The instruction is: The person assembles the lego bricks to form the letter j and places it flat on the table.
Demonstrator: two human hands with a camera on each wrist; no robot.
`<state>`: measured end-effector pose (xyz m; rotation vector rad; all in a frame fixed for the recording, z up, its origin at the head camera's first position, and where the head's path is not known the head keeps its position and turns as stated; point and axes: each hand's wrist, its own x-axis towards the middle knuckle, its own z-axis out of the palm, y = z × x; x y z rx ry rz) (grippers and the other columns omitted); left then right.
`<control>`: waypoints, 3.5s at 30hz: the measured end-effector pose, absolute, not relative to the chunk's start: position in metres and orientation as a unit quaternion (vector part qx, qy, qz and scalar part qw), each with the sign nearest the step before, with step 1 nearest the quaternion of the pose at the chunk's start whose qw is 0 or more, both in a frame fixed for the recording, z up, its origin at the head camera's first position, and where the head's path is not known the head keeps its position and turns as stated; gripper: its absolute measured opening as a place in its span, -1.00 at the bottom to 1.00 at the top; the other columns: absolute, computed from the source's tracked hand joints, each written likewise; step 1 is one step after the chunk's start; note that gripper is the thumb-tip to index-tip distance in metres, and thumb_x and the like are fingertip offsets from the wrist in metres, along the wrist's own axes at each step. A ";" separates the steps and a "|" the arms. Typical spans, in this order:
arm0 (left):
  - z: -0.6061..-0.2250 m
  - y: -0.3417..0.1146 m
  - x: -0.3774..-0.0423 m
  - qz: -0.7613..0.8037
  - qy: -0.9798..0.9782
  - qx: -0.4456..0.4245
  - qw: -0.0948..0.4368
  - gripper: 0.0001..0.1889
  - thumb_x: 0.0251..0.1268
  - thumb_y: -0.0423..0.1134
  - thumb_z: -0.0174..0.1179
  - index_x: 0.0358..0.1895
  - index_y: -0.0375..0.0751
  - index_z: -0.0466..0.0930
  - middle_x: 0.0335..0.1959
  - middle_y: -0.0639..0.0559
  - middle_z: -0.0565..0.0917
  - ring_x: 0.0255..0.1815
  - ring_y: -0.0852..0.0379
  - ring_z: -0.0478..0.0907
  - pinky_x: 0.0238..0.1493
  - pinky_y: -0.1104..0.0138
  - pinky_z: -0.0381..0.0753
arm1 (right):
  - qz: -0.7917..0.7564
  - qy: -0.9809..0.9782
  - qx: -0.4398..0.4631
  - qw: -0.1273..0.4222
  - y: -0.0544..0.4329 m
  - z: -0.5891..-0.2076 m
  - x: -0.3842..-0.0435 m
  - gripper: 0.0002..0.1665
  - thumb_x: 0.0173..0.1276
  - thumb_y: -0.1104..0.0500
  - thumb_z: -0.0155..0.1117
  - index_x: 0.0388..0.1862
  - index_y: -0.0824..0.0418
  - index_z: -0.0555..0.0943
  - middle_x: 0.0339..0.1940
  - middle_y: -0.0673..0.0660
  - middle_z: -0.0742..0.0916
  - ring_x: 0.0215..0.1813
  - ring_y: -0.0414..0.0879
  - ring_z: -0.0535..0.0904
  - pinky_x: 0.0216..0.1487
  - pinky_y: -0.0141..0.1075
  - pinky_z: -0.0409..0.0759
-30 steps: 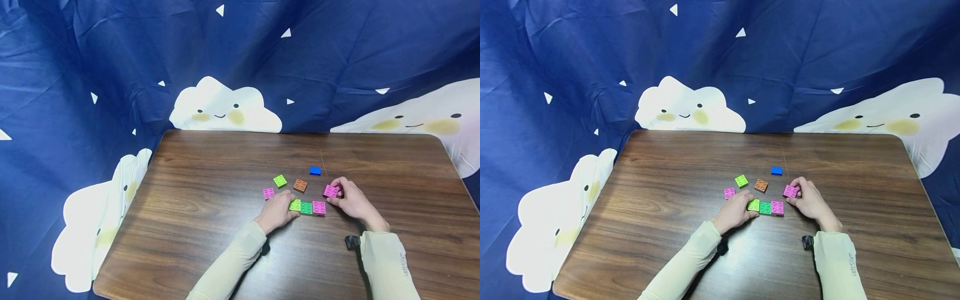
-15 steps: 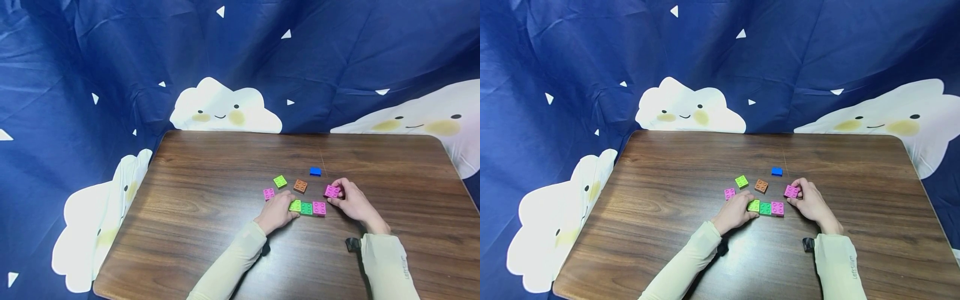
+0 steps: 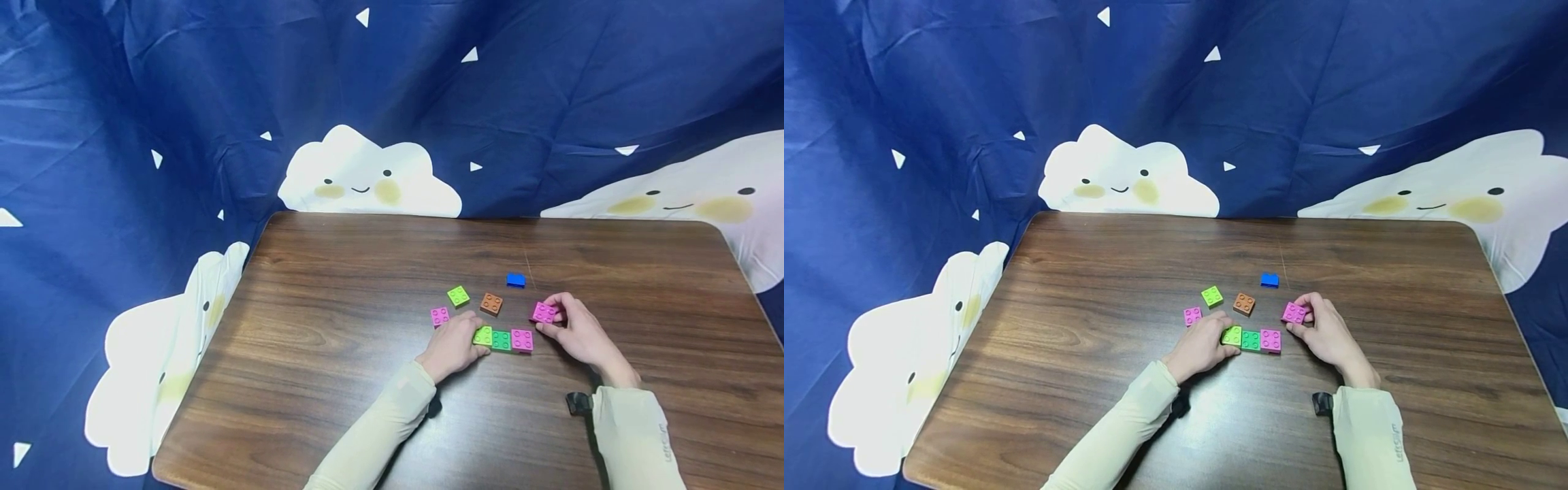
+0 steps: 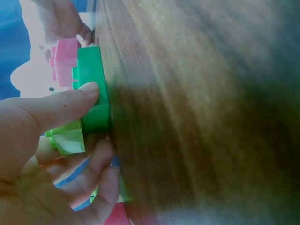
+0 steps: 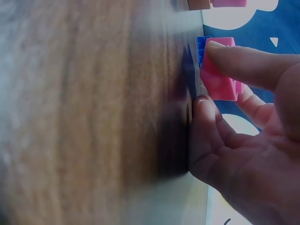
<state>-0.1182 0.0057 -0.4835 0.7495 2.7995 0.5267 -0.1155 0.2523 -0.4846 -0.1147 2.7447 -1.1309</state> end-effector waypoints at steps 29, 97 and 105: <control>-0.483 0.005 -0.118 0.175 0.946 0.257 0.096 -0.61 0.06 -0.03 0.41 -0.02 -0.03 0.65 -0.31 0.22 0.52 -0.40 0.35 0.38 -0.43 0.53 0.32 | -0.433 0.899 -0.045 0.050 0.251 -0.488 -0.096 -0.49 0.38 0.08 0.24 0.15 0.35 0.37 -0.04 0.28 0.59 -0.11 -0.26 0.46 -0.20 -0.56 0.45; -0.485 0.005 -0.118 0.184 0.945 0.256 0.092 -0.59 0.07 -0.05 0.41 0.01 -0.05 0.64 -0.28 0.22 0.53 -0.37 0.36 0.40 -0.38 0.54 0.36 | -0.456 0.881 -0.127 -0.001 0.233 -0.483 -0.080 -0.61 0.19 0.25 0.41 0.01 0.16 0.58 -0.04 0.04 0.62 -0.11 -0.43 0.47 -0.12 -0.51 0.50; -0.484 0.005 -0.117 0.186 0.945 0.254 0.093 -0.59 0.06 -0.06 0.41 0.01 -0.04 0.65 -0.30 0.21 0.52 -0.39 0.36 0.38 -0.41 0.55 0.33 | -0.446 0.886 -0.130 0.015 0.233 -0.485 -0.081 -0.61 0.20 0.21 0.41 0.02 0.14 0.57 -0.04 0.02 0.63 -0.11 -0.41 0.47 -0.12 -0.46 0.52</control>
